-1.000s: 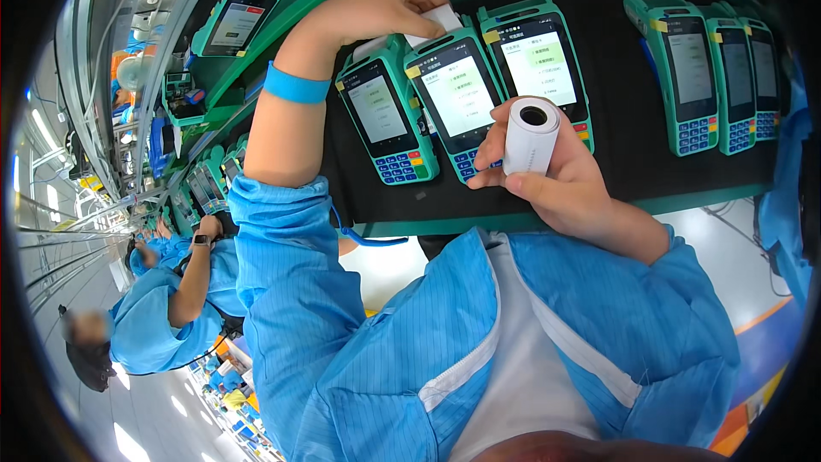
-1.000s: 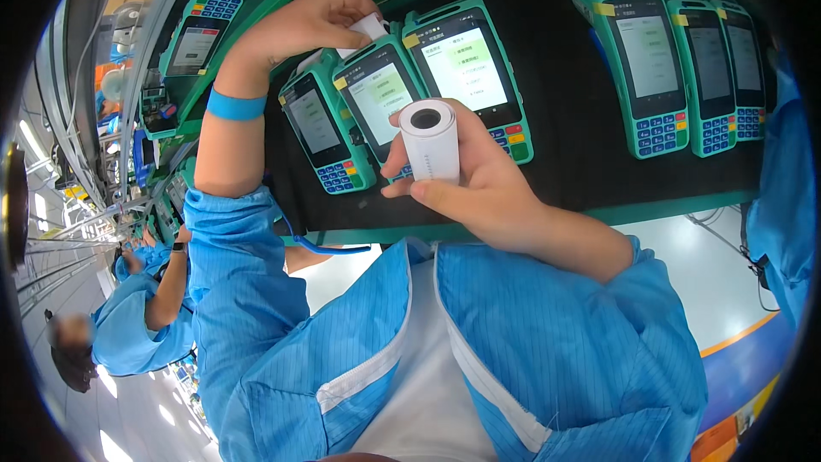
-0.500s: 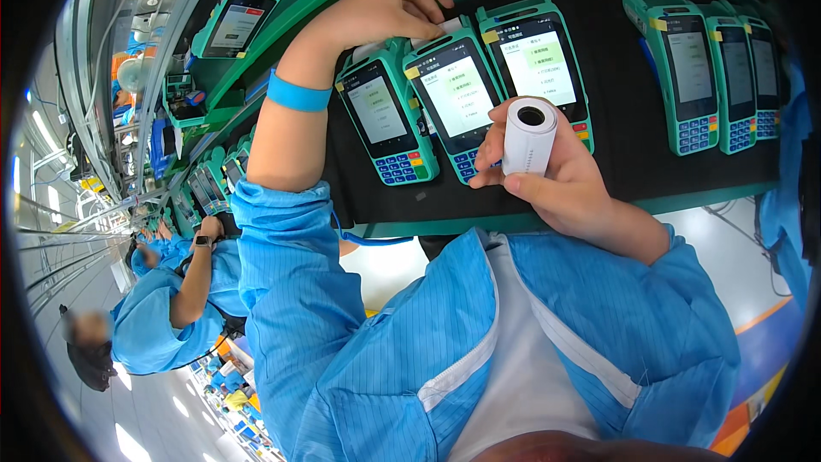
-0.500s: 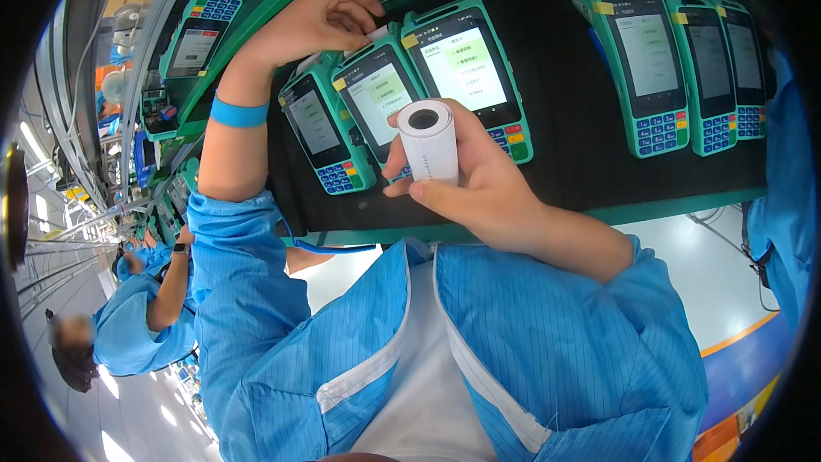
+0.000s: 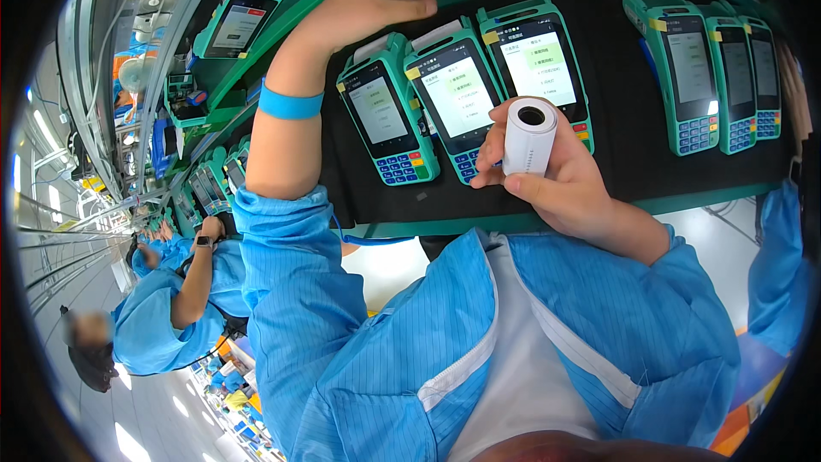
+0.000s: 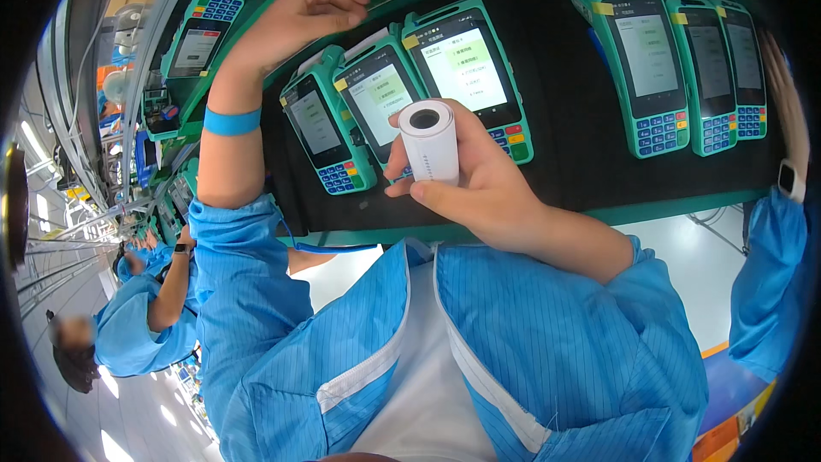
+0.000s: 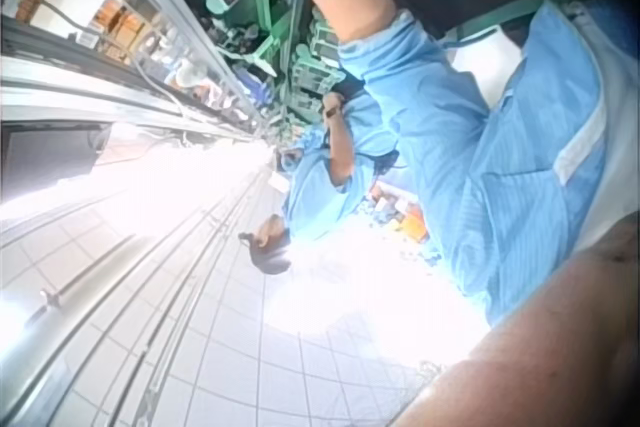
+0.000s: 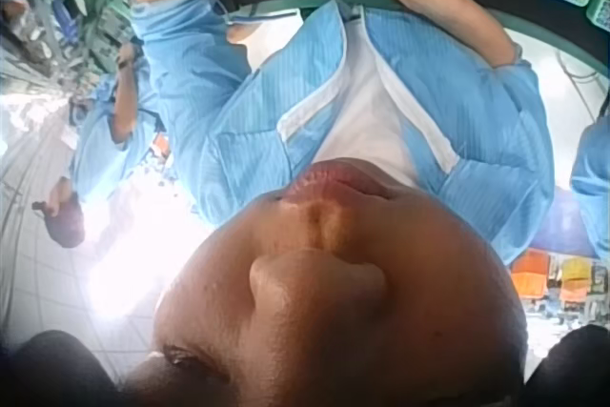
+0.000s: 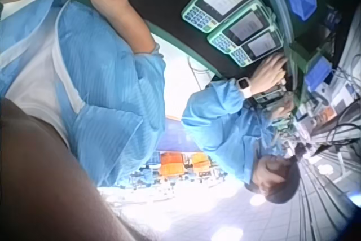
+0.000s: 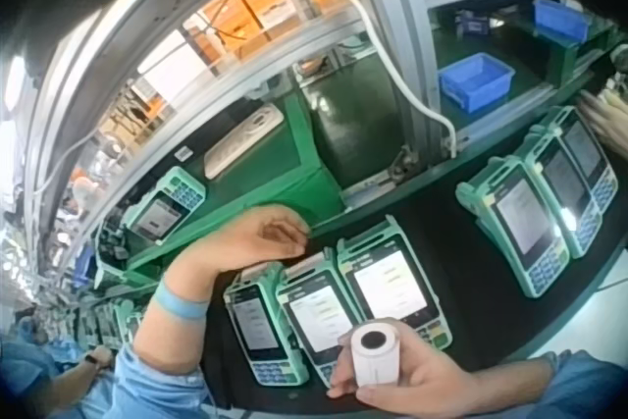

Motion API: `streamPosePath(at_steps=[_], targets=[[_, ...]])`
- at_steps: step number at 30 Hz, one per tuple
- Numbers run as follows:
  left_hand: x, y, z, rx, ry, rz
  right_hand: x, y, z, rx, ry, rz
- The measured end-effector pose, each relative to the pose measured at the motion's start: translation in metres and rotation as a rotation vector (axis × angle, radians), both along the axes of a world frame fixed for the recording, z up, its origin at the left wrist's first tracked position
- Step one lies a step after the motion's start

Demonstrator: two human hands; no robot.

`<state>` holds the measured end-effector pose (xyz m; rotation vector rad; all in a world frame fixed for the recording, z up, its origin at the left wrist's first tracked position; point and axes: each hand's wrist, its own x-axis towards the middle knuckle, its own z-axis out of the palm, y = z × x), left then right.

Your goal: The recorder is operating and testing several handheld electronic terminal devices on an assembly line, including interacting with the touch screens and handling thermal paper rolls.

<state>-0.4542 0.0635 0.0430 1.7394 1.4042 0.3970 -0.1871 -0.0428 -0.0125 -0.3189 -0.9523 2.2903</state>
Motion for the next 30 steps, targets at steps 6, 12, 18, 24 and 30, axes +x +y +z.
streamPosePath(at_steps=[6, 12, 18, 24, 30], targets=[[0.044, -0.035, 0.037, 0.077, 0.070, 0.162, 0.001, 0.001, -0.005, -0.012, 0.011, -0.026], [0.089, -0.098, 0.038, 0.102, -0.017, -0.015, 0.000, -0.002, 0.002, -0.059, -0.042, -0.024], [0.101, -0.119, 0.031, 0.236, 0.053, 0.126, 0.002, -0.003, -0.006, 0.041, 0.013, -0.114], [0.119, -0.126, 0.023, 0.258, 0.091, 0.211, -0.003, -0.006, -0.003, 0.186, -0.041, -0.202], [0.101, -0.117, 0.019, 0.263, -0.135, 0.235, -0.007, -0.007, -0.010, 0.261, 0.086, -0.251]])
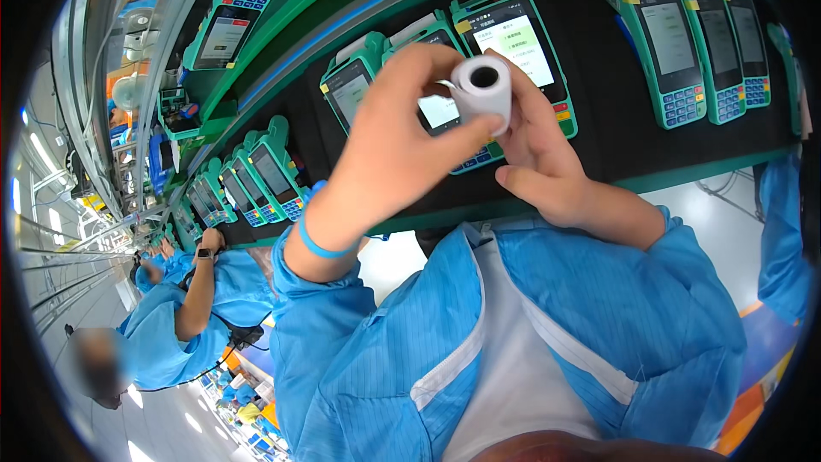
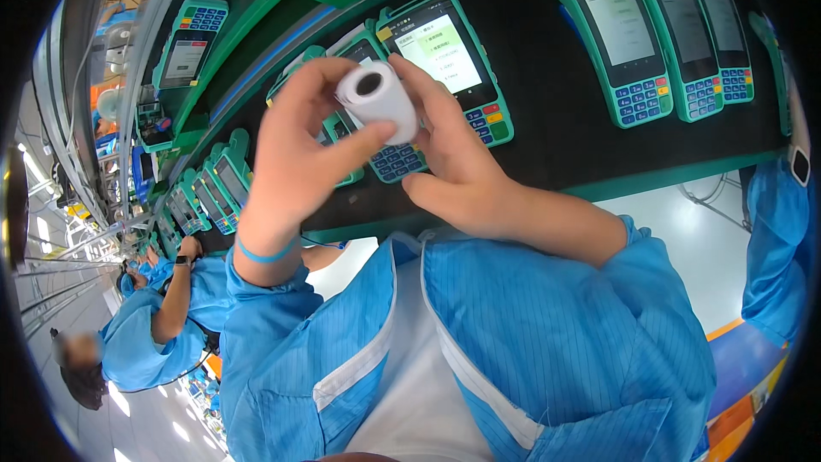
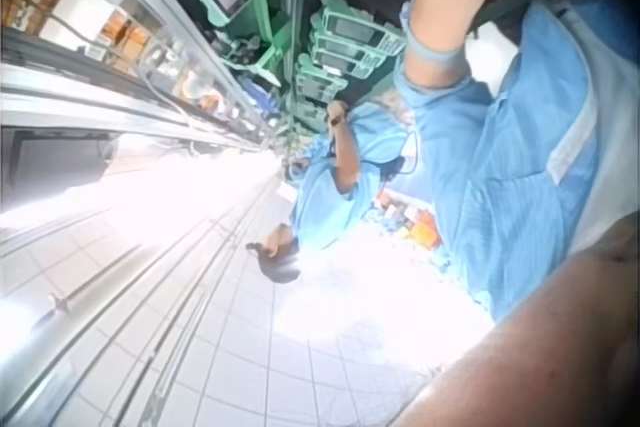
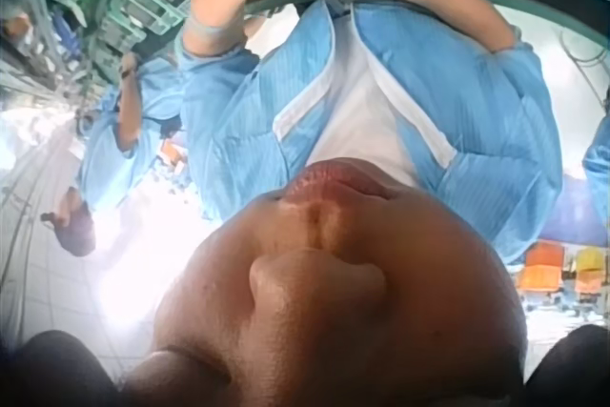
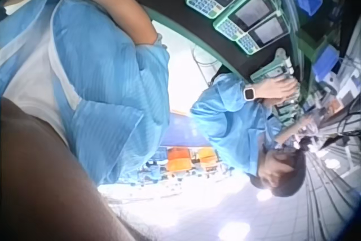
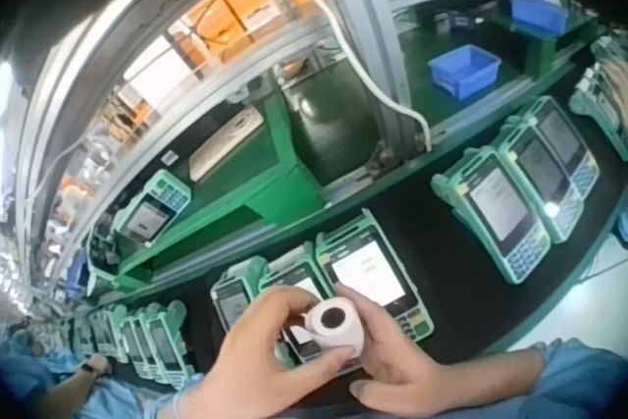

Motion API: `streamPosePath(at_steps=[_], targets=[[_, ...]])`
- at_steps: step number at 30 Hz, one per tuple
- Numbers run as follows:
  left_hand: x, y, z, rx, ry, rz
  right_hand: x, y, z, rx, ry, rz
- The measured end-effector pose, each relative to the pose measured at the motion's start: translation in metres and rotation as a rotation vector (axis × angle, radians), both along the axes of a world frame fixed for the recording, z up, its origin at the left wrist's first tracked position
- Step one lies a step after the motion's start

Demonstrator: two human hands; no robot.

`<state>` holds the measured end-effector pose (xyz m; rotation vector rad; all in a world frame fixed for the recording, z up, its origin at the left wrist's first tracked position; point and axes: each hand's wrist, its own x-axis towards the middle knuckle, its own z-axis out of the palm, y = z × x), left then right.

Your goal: The recorder is operating and testing several handheld electronic terminal devices on an assembly line, including interacting with the touch screens and handling thermal paper rolls.

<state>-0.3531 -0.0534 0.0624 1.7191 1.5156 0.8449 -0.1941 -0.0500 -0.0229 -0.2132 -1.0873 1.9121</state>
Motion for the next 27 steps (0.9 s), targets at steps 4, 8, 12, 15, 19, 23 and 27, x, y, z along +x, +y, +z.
streamPosePath(at_steps=[4, 8, 12, 15, 19, 23, 27], targets=[[-0.016, 0.038, 0.016, -0.087, -0.153, 0.027, 0.002, -0.001, 0.002, 0.012, -0.119, -0.017], [-0.028, 0.080, 0.011, -0.040, 0.085, -0.027, 0.006, 0.000, 0.005, 0.059, -0.191, 0.080], [-0.004, 0.112, 0.014, -0.119, 0.228, 0.019, 0.007, 0.002, 0.005, 0.047, -0.163, 0.127], [-0.018, 0.137, -0.009, -0.186, 0.360, -0.231, 0.008, 0.003, 0.003, 0.100, -0.092, 0.108], [-0.027, 0.157, -0.022, -0.223, 0.367, -0.298, 0.010, 0.003, 0.001, 0.137, -0.027, 0.098], [-0.034, 0.166, -0.027, -0.244, 0.342, -0.353, 0.010, 0.004, -0.001, 0.136, -0.011, 0.106], [-0.034, 0.168, -0.022, -0.252, 0.365, -0.368, 0.010, 0.003, 0.000, 0.134, -0.001, 0.130]])
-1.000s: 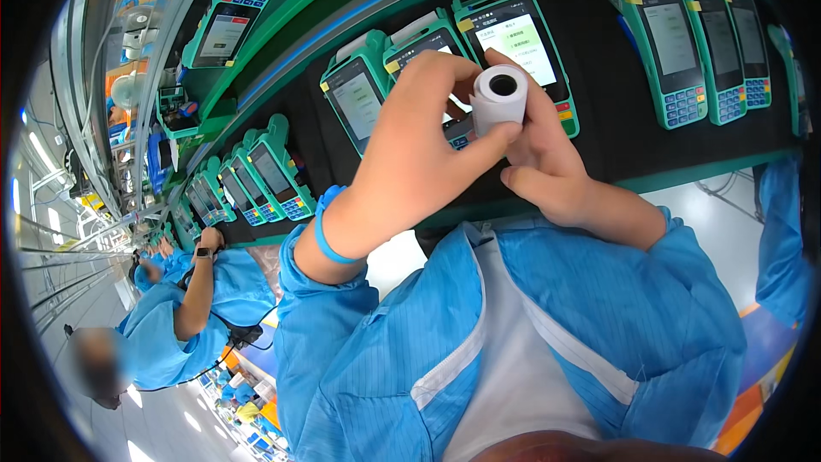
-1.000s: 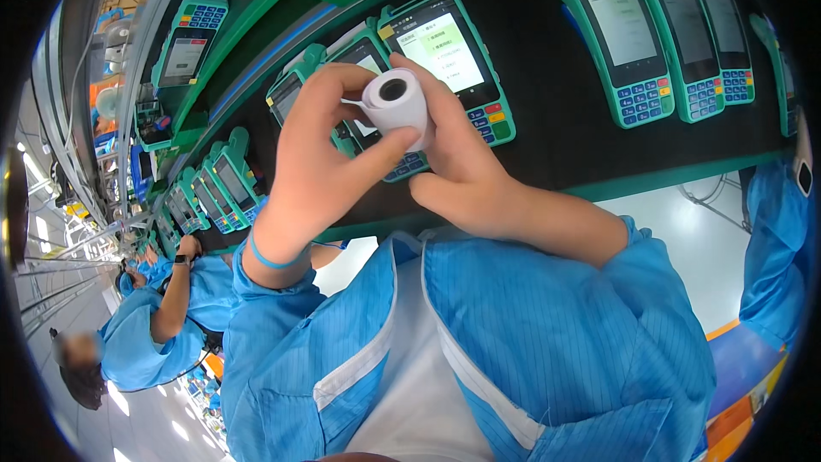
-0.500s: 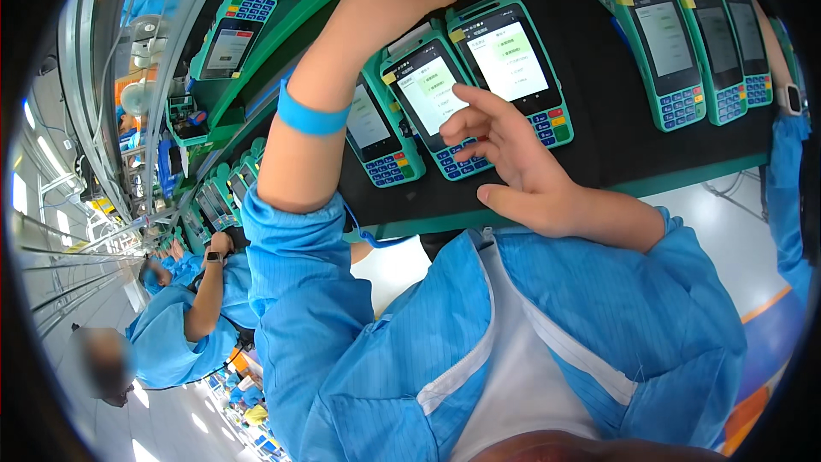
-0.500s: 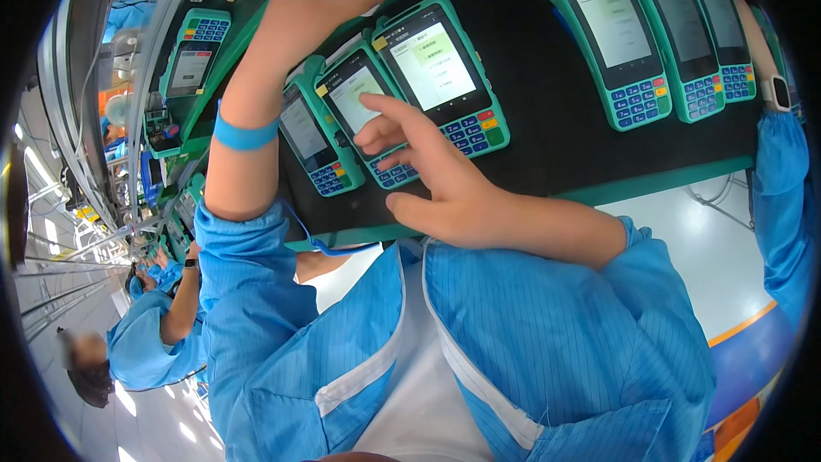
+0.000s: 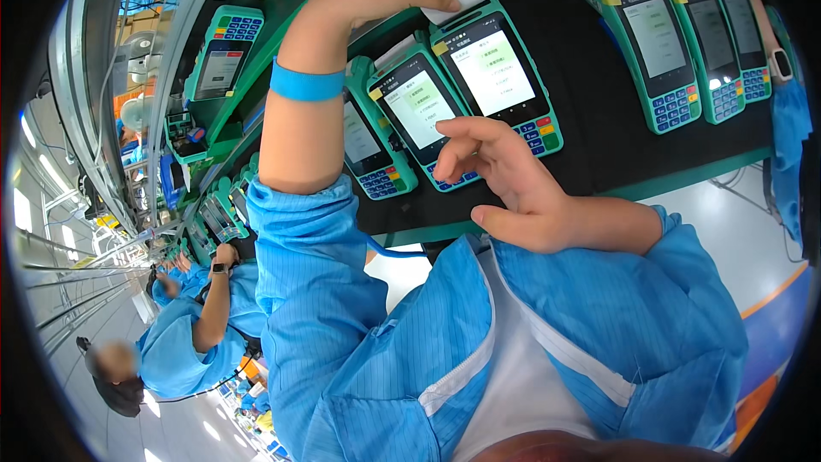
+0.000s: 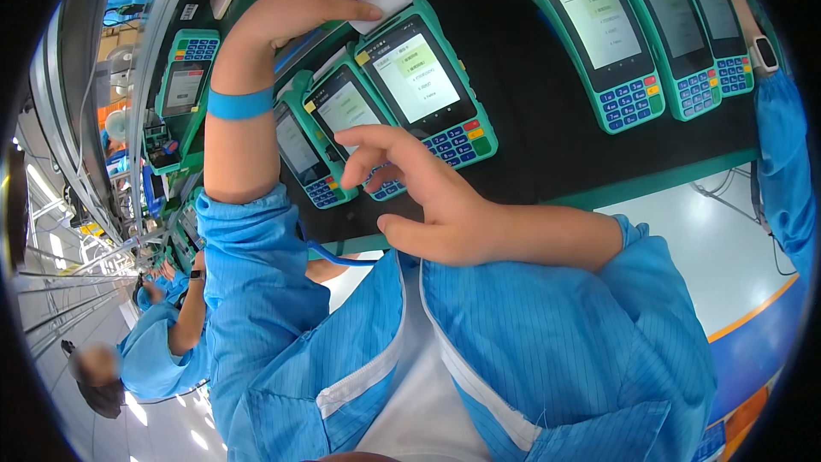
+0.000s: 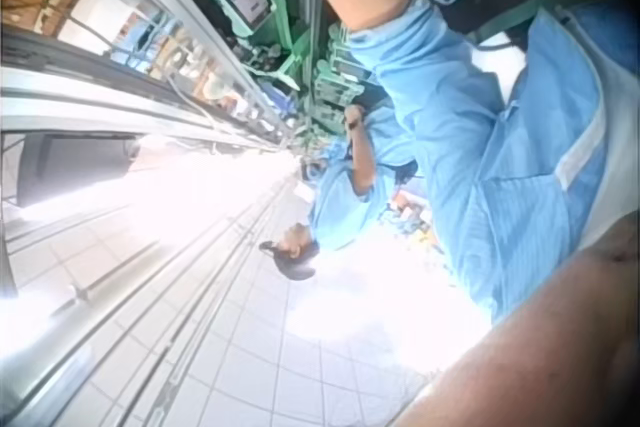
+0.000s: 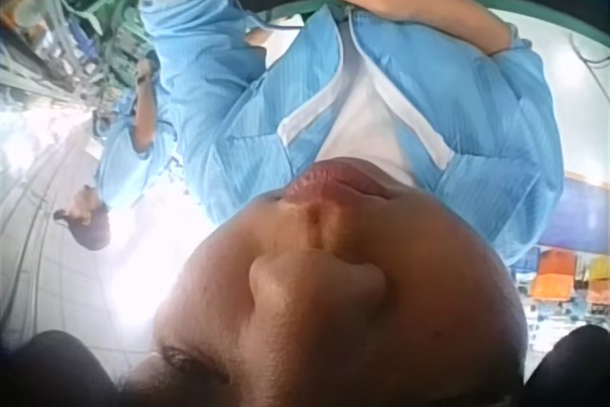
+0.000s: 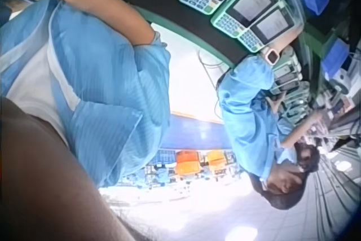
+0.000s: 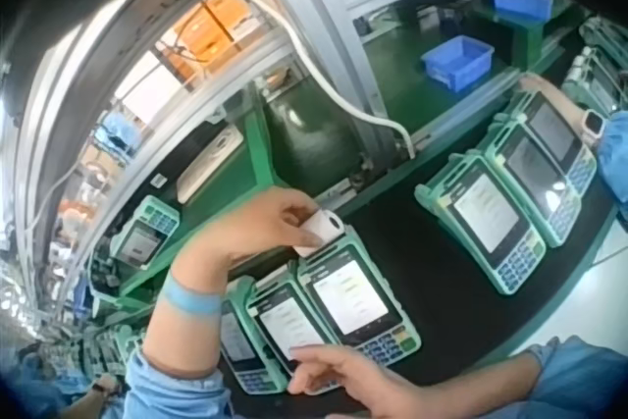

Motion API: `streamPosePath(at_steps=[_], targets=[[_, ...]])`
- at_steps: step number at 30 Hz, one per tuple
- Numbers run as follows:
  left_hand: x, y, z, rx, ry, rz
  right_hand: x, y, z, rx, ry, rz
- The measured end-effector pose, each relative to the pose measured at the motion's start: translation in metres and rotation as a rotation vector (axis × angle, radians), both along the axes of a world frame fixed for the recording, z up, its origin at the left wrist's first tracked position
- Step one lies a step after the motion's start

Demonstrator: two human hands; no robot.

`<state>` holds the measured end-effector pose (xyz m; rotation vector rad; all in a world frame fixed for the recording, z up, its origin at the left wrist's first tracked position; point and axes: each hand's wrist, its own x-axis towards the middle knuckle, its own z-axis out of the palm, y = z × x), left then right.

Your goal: The recorder is operating and testing several handheld electronic terminal devices on an assembly line, including interacting with the touch screens and handling thermal paper rolls.

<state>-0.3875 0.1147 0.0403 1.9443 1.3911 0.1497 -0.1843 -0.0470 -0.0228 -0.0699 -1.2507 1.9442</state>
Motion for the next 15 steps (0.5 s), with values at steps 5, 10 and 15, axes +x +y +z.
streamPosePath(at_steps=[5, 10, 15], targets=[[0.002, 0.003, 0.007, -0.075, 0.091, -0.086, -0.001, 0.000, 0.000, -0.008, -0.002, -0.005], [0.004, 0.000, -0.005, -0.065, 0.067, -0.060, -0.001, 0.000, 0.000, -0.001, -0.004, -0.015], [0.004, -0.001, -0.006, -0.181, 0.005, -0.051, 0.000, 0.002, 0.000, 0.009, -0.003, -0.021]])
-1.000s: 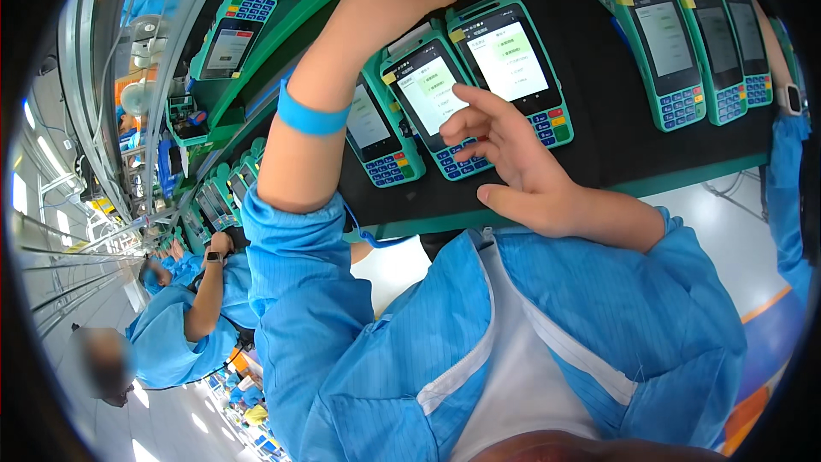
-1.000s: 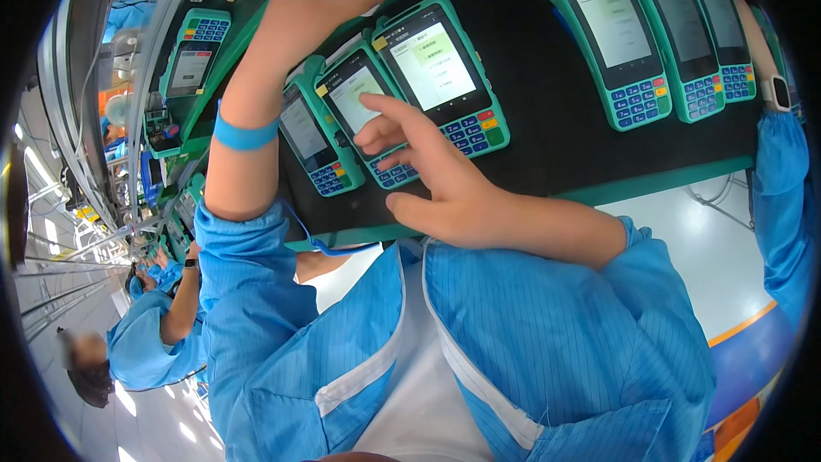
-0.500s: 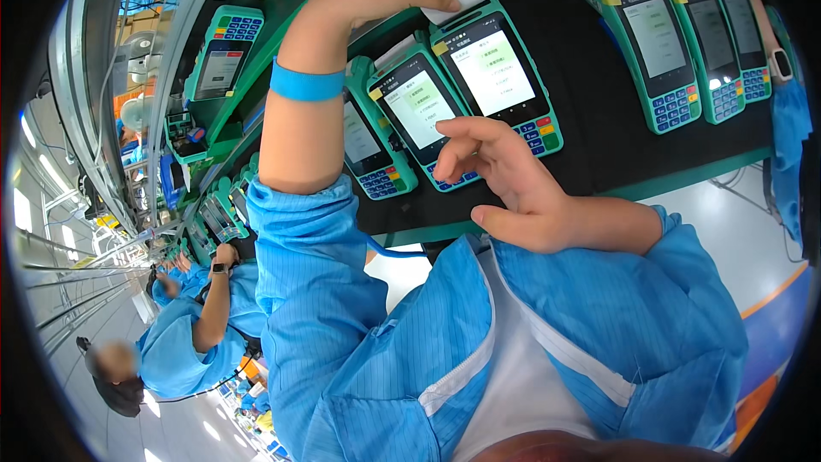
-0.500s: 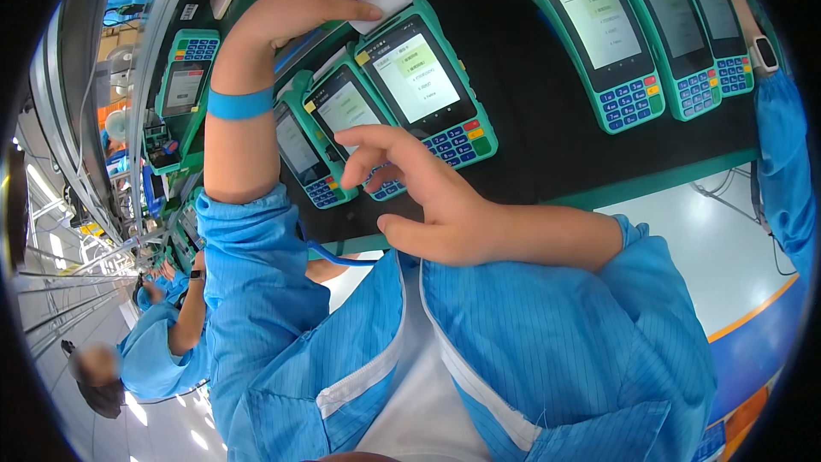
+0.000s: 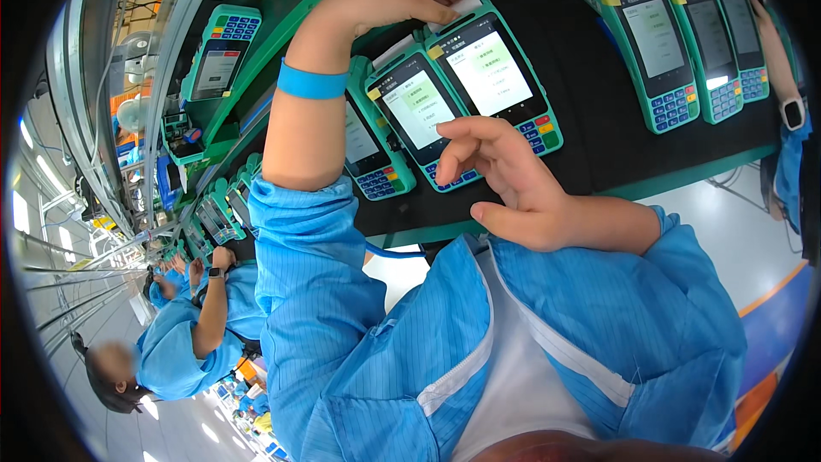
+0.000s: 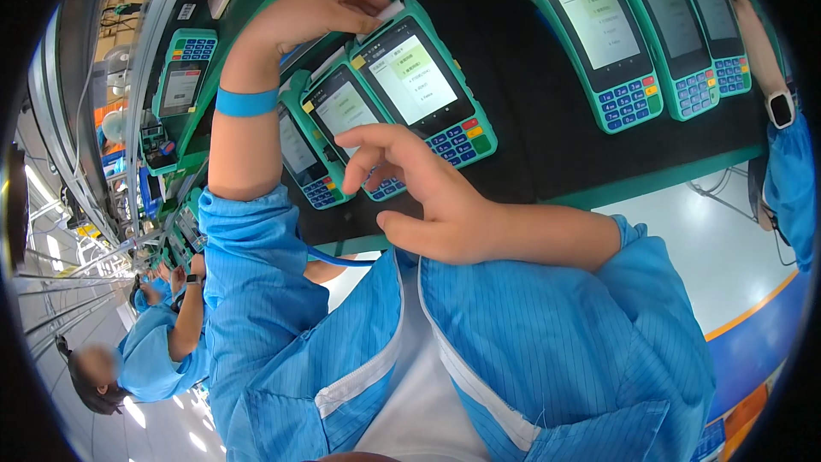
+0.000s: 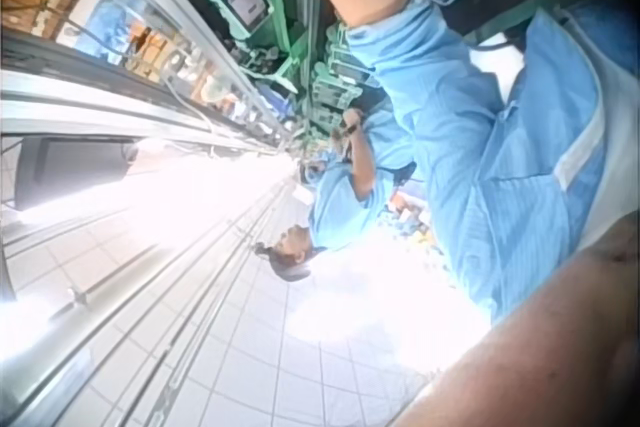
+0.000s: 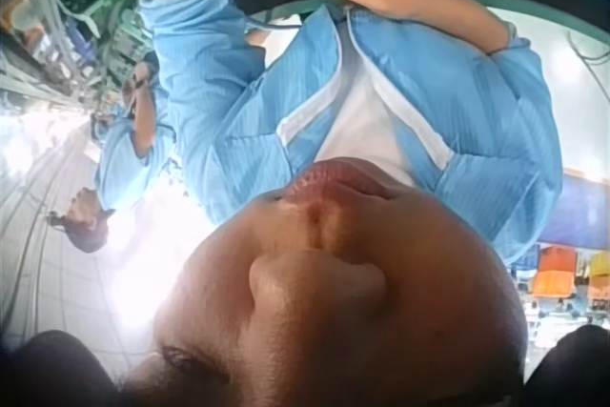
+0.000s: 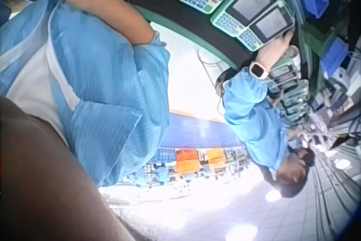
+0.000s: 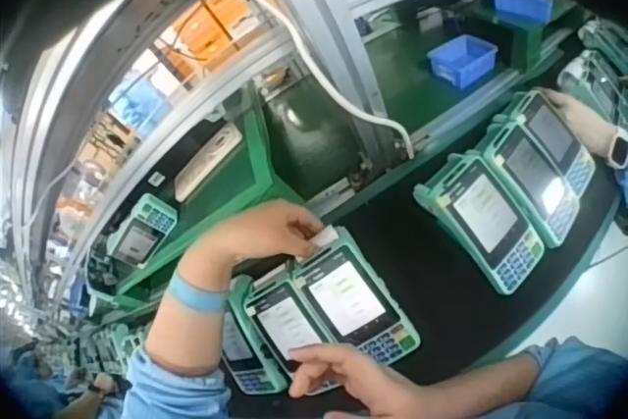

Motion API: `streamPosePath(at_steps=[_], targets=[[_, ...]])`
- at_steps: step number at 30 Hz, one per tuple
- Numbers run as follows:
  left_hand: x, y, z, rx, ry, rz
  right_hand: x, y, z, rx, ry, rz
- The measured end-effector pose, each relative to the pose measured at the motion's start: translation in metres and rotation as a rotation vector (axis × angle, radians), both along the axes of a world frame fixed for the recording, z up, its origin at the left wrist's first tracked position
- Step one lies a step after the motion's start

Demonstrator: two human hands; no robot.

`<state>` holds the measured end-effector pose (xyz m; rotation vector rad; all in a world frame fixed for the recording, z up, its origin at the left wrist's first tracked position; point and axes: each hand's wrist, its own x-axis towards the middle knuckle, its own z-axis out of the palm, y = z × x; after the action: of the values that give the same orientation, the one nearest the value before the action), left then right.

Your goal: The recorder is operating and testing several handheld electronic terminal devices on an assembly line, including interacting with the touch screens and handling thermal paper rolls.

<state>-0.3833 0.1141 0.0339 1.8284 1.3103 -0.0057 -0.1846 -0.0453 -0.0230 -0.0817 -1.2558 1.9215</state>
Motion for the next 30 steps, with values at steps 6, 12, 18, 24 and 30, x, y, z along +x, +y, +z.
streamPosePath(at_steps=[6, 12, 18, 24, 30], targets=[[-0.007, -0.011, 0.005, 0.045, -0.047, 0.033, -0.001, 0.000, 0.002, -0.024, -0.003, -0.008], [-0.016, -0.074, 0.028, 0.428, -0.136, 0.307, -0.002, 0.001, 0.001, -0.021, -0.015, -0.011], [-0.055, -0.186, 0.043, 0.468, 0.329, 0.719, -0.001, 0.001, -0.001, -0.022, -0.008, 0.010], [-0.086, -0.297, 0.006, 0.057, 0.576, 0.955, -0.003, -0.002, 0.004, 0.011, -0.024, 0.051], [-0.061, -0.327, -0.014, 0.318, 0.807, 0.964, -0.006, -0.005, 0.005, 0.063, -0.099, 0.065]])
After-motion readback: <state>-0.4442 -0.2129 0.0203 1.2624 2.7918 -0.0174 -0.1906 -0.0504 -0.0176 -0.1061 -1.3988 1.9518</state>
